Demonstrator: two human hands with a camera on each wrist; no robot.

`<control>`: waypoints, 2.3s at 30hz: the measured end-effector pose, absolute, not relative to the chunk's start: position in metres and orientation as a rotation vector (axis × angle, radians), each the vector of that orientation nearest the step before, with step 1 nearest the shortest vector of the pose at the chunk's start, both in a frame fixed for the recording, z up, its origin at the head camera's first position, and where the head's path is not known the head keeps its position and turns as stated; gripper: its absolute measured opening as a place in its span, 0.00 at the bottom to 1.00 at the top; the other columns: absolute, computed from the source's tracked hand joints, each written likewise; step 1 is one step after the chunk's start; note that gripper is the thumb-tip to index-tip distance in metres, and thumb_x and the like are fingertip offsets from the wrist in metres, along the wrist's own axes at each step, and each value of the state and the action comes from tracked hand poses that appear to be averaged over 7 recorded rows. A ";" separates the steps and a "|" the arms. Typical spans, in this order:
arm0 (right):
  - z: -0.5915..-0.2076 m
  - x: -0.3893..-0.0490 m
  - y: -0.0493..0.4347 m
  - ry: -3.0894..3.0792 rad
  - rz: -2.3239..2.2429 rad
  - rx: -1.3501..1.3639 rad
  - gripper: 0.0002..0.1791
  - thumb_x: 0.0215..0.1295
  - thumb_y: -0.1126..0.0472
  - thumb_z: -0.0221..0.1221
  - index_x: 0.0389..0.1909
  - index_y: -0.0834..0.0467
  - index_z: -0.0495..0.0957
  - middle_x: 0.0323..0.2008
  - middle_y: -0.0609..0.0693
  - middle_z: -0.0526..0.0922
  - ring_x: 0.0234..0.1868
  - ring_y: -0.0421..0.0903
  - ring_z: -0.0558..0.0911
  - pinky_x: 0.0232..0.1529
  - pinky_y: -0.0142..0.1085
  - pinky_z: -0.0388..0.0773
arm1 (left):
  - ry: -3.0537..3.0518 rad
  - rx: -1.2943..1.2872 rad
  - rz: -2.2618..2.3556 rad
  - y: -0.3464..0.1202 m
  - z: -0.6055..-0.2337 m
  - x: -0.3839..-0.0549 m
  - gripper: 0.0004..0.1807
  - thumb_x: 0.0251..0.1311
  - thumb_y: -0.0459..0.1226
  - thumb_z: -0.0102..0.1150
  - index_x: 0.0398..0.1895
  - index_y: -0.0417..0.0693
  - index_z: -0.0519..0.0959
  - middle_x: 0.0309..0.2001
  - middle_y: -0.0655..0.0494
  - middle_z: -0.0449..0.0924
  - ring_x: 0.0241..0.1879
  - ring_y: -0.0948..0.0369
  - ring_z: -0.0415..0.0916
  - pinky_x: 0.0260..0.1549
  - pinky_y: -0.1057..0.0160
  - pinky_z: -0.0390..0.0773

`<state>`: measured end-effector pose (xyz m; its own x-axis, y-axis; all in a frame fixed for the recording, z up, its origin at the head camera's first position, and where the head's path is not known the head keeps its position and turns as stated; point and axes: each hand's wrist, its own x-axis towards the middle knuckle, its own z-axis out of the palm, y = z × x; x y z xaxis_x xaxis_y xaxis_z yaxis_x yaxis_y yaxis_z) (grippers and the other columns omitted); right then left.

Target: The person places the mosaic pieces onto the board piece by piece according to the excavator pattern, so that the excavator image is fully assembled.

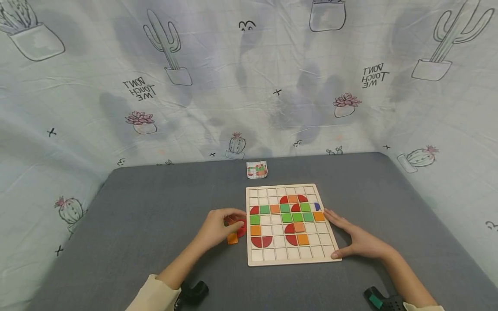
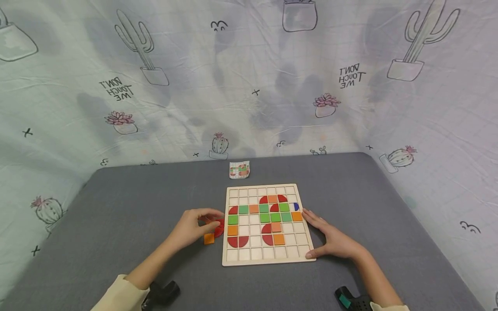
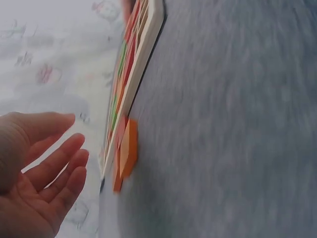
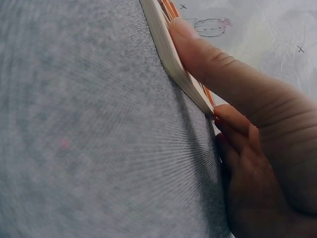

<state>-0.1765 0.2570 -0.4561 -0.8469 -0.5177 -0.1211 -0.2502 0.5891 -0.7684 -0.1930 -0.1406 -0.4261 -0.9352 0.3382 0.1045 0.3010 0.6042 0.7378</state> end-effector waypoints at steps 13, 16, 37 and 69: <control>-0.454 -0.176 0.258 2.470 -1.139 -0.602 0.58 0.42 0.48 0.71 0.72 0.52 0.47 0.72 0.59 0.44 0.71 0.53 0.41 0.56 0.69 0.48 | 2.874 0.514 1.083 -0.155 -0.438 -0.198 0.13 0.47 0.35 0.69 0.39 0.49 0.83 0.35 0.59 0.82 0.31 0.64 0.74 0.32 0.64 0.76; -0.454 -0.177 0.257 2.472 -1.129 -0.616 0.58 0.43 0.49 0.71 0.72 0.52 0.47 0.72 0.60 0.44 0.69 0.65 0.43 0.55 0.69 0.49 | 2.872 0.543 1.064 -0.155 -0.439 -0.200 0.13 0.48 0.33 0.68 0.39 0.48 0.83 0.35 0.59 0.82 0.31 0.65 0.74 0.32 0.65 0.76; -0.453 -0.175 0.257 2.487 -1.133 -0.643 0.57 0.43 0.48 0.71 0.72 0.53 0.48 0.72 0.60 0.45 0.71 0.53 0.43 0.56 0.67 0.51 | 2.838 0.498 1.211 -0.158 -0.438 -0.204 0.16 0.45 0.36 0.71 0.42 0.53 0.83 0.37 0.63 0.82 0.37 0.65 0.77 0.38 0.61 0.77; -0.459 -0.175 0.258 2.489 -1.123 -0.609 0.58 0.42 0.47 0.71 0.72 0.53 0.48 0.72 0.60 0.45 0.68 0.69 0.44 0.55 0.70 0.49 | 2.430 0.804 1.315 -0.017 -0.430 -0.220 0.18 0.45 0.40 0.71 0.43 0.49 0.83 0.38 0.62 0.83 0.32 0.72 0.75 0.34 0.74 0.74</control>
<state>-0.1751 0.2584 -0.4591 -0.8493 -0.5116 -0.1301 -0.2408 0.5949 -0.7669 -0.2203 -0.0171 -0.4301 -0.8120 0.5829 0.0305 0.3442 0.4360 0.8315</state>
